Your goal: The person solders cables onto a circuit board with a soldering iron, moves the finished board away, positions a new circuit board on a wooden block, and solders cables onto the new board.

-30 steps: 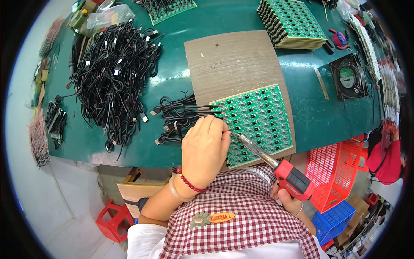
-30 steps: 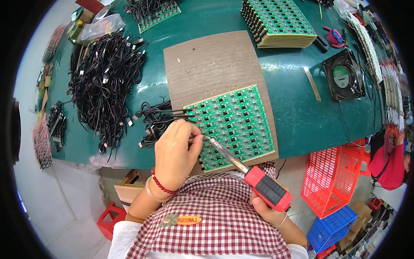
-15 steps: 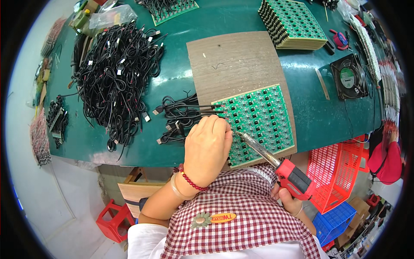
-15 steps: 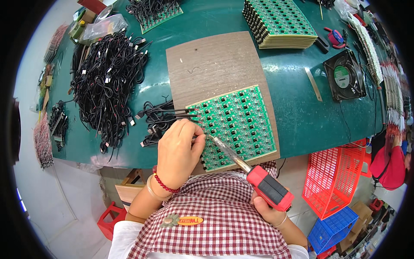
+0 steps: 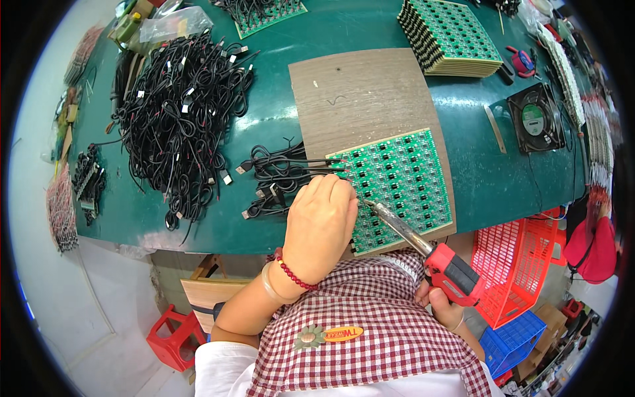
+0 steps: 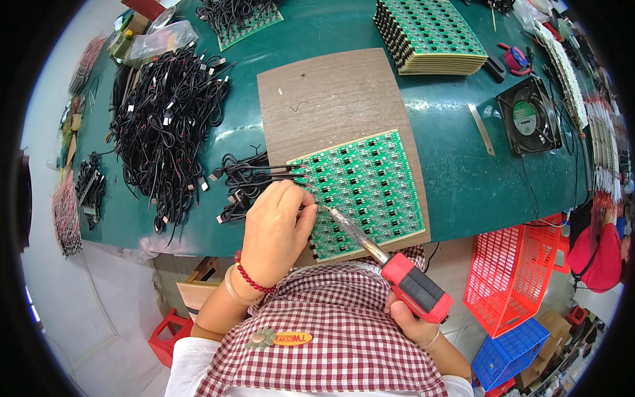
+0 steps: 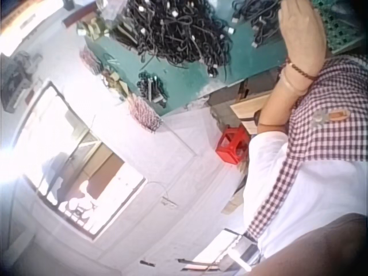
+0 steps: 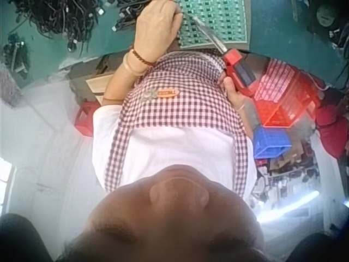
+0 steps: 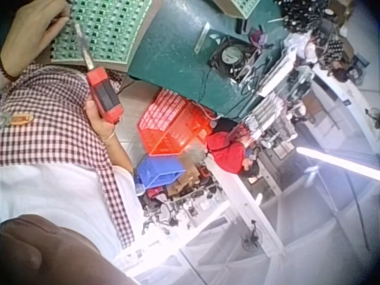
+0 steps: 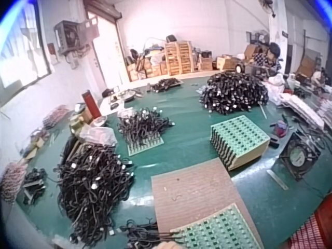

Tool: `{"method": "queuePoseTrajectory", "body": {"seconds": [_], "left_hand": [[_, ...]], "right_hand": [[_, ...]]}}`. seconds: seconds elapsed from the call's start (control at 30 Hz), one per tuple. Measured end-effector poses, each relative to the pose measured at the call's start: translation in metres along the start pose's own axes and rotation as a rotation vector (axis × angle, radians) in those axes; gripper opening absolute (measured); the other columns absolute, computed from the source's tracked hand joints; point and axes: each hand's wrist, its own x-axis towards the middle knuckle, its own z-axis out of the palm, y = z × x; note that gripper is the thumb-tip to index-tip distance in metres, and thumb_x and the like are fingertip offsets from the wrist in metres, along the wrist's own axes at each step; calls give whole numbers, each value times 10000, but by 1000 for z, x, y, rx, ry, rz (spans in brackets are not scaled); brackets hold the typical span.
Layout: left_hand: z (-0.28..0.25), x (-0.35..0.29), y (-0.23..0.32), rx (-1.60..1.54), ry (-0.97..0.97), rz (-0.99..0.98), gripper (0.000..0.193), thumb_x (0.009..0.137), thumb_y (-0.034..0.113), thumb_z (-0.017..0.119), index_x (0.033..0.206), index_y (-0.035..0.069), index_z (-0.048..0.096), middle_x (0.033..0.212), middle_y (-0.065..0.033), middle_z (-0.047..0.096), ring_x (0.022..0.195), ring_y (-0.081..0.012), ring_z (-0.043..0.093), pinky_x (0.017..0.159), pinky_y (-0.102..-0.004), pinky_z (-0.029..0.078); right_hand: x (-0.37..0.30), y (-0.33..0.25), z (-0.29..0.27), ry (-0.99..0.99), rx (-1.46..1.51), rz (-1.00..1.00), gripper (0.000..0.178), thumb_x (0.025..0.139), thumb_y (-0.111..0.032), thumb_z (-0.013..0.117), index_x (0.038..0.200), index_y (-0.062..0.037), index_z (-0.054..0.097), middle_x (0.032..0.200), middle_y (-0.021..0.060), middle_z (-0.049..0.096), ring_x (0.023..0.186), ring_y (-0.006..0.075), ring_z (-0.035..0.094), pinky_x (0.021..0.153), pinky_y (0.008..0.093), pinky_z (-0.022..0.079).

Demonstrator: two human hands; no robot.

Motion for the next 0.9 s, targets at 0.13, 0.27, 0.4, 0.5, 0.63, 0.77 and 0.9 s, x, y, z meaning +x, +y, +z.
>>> {"method": "queuePoseTrajectory", "body": {"seconds": [0.13, 0.27, 0.4, 0.5, 0.63, 0.77, 0.9], "left_hand": [[-1, 0, 0, 1, -11, -1, 180, 707, -38, 686, 786, 20, 536, 767, -97, 557, 735, -287, 568, 641, -371, 469], [-1, 1, 0, -18, -8, 6, 175, 707, -39, 683, 786, 19, 537, 762, -99, 556, 734, -290, 568, 640, -374, 467], [-1, 1, 0, -21, -8, 9, 171, 708, -39, 681, 784, 19, 539, 758, -99, 554, 733, -292, 567, 644, -376, 467], [0, 1, -1, -10, -7, 11, 170, 708, -38, 680, 783, 20, 540, 758, -98, 555, 734, -291, 568, 647, -375, 467], [-1, 2, 0, -6, -13, 11, 166, 710, -36, 679, 784, 21, 542, 758, -97, 556, 733, -289, 570, 650, -376, 468], [-2, 0, -1, 31, -14, -4, 153, 722, -2, 677, 782, 39, 543, 760, -90, 552, 752, -284, 567, 665, -381, 455], [-2, 0, 3, 158, -26, 25, 131, 739, 56, 672, 791, 69, 552, 765, -69, 507, 770, -251, 530, 674, -369, 408]], "right_hand": [[4, 6, -7, -115, -91, -11, 201, 899, -190, 602, 922, 10, 612, 753, 66, 613, 684, 141, 583, 635, 292, 489], [3, 3, -4, -113, -91, -32, 229, 906, -217, 599, 928, 11, 601, 763, 70, 616, 671, 140, 576, 621, 287, 481], [0, -4, 1, 45, 7, -19, 298, 920, -274, 584, 952, 22, 582, 779, 87, 619, 655, 133, 571, 602, 273, 476], [3, -7, 2, 51, 12, -37, 328, 924, -297, 574, 954, 29, 578, 776, 92, 617, 650, 129, 573, 593, 263, 475], [6, -8, 0, 37, 12, -86, 338, 925, -301, 565, 935, 36, 578, 757, 89, 609, 642, 131, 574, 581, 259, 472], [14, -4, 2, 37, -9, -117, 343, 930, -293, 552, 988, 46, 559, 743, 91, 601, 616, 133, 559, 574, 258, 466], [34, -7, 18, 174, 21, -286, 453, 927, -364, 528, 1156, 17, 442, 605, 96, 526, 482, 142, 489, 475, 275, 456]]}}
